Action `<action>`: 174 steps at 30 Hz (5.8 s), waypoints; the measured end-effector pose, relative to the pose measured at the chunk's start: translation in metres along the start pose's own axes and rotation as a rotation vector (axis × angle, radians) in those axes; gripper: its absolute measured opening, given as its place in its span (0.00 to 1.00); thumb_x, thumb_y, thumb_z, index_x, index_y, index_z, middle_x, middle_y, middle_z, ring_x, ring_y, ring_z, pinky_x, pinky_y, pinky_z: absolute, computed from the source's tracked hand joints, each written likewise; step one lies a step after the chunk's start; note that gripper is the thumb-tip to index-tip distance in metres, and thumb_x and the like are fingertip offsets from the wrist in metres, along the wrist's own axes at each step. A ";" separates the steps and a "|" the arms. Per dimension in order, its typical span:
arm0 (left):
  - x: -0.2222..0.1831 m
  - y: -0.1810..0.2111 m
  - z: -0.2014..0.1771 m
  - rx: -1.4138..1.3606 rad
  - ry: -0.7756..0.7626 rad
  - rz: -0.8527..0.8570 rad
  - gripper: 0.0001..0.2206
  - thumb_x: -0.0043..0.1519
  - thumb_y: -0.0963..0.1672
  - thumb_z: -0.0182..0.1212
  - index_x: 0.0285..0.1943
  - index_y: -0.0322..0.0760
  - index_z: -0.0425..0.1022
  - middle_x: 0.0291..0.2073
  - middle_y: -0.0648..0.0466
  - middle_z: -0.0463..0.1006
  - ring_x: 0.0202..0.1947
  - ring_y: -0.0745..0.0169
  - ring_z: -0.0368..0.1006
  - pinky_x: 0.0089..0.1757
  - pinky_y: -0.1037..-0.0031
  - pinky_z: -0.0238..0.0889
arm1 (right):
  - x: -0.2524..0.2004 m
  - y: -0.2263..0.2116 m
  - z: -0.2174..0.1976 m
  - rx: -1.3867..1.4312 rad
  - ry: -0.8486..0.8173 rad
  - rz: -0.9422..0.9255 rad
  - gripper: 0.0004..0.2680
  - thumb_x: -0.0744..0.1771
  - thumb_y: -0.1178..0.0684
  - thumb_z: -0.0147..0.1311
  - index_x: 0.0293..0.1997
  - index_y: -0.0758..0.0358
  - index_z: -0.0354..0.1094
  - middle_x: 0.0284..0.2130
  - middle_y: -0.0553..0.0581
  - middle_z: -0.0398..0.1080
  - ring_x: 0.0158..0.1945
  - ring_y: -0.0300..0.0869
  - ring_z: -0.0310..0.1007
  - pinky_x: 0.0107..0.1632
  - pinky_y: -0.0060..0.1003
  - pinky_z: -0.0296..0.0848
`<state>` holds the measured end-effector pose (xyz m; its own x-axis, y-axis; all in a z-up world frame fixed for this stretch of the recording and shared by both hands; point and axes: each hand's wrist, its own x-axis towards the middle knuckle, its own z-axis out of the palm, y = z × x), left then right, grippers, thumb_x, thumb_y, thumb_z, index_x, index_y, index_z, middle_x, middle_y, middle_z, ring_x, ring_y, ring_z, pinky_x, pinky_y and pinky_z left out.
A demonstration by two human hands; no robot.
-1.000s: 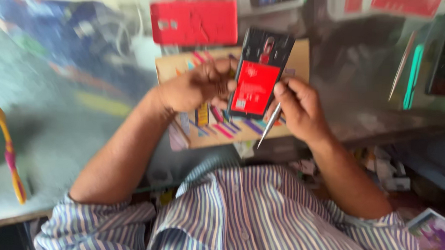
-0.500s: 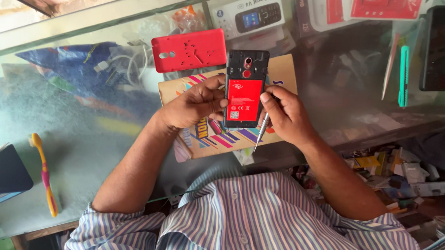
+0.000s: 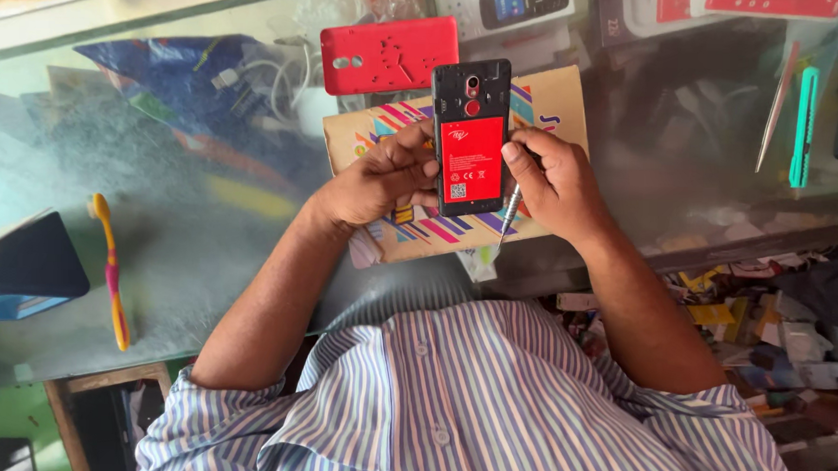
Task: The person disassembles a mobile phone using a screwdriver, removes the back cover and battery, and then reassembles the internal components by hand.
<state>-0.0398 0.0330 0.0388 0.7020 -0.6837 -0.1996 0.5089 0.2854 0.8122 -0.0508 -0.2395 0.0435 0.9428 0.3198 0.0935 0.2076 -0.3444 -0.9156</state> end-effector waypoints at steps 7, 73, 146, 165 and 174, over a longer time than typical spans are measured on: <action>0.000 -0.011 -0.007 0.084 -0.052 0.095 0.26 0.72 0.36 0.51 0.81 0.36 0.55 0.53 0.53 0.76 0.51 0.67 0.74 0.50 0.74 0.71 | 0.009 -0.016 -0.005 0.045 -0.054 0.173 0.09 0.72 0.51 0.50 0.44 0.68 0.71 0.18 0.48 0.65 0.21 0.28 0.63 0.26 0.28 0.60; 0.001 -0.010 -0.006 -0.139 0.093 0.206 0.23 0.75 0.44 0.46 0.80 0.40 0.52 0.58 0.47 0.77 0.51 0.56 0.81 0.45 0.68 0.80 | 0.021 -0.004 0.013 0.364 -0.127 0.102 0.11 0.74 0.48 0.49 0.52 0.68 0.67 0.30 0.49 0.72 0.25 0.30 0.69 0.27 0.25 0.69; 0.010 -0.035 -0.002 -0.021 0.313 0.301 0.29 0.75 0.54 0.32 0.64 0.29 0.72 0.54 0.49 0.80 0.54 0.63 0.76 0.58 0.71 0.69 | 0.024 -0.085 0.056 -0.750 -0.124 -0.615 0.07 0.66 0.60 0.67 0.41 0.63 0.70 0.42 0.54 0.67 0.44 0.48 0.72 0.44 0.42 0.74; 0.008 -0.037 -0.009 0.154 0.359 0.278 0.30 0.76 0.55 0.29 0.68 0.31 0.71 0.56 0.48 0.79 0.56 0.65 0.74 0.59 0.74 0.67 | 0.019 -0.068 0.060 -0.683 0.058 -0.711 0.09 0.66 0.64 0.68 0.44 0.64 0.69 0.49 0.57 0.68 0.52 0.51 0.74 0.52 0.43 0.77; 0.012 -0.033 -0.001 -0.198 0.268 0.357 0.25 0.76 0.54 0.40 0.72 0.36 0.62 0.57 0.48 0.75 0.57 0.60 0.73 0.59 0.66 0.67 | 0.018 -0.065 0.057 -0.611 0.051 -0.637 0.09 0.67 0.64 0.68 0.47 0.65 0.68 0.52 0.60 0.71 0.54 0.52 0.76 0.55 0.43 0.78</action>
<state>-0.0478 0.0162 0.0091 0.9404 -0.3299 -0.0827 0.2794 0.6108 0.7408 -0.0620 -0.1607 0.0824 0.6083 0.5771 0.5450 0.7866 -0.5304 -0.3163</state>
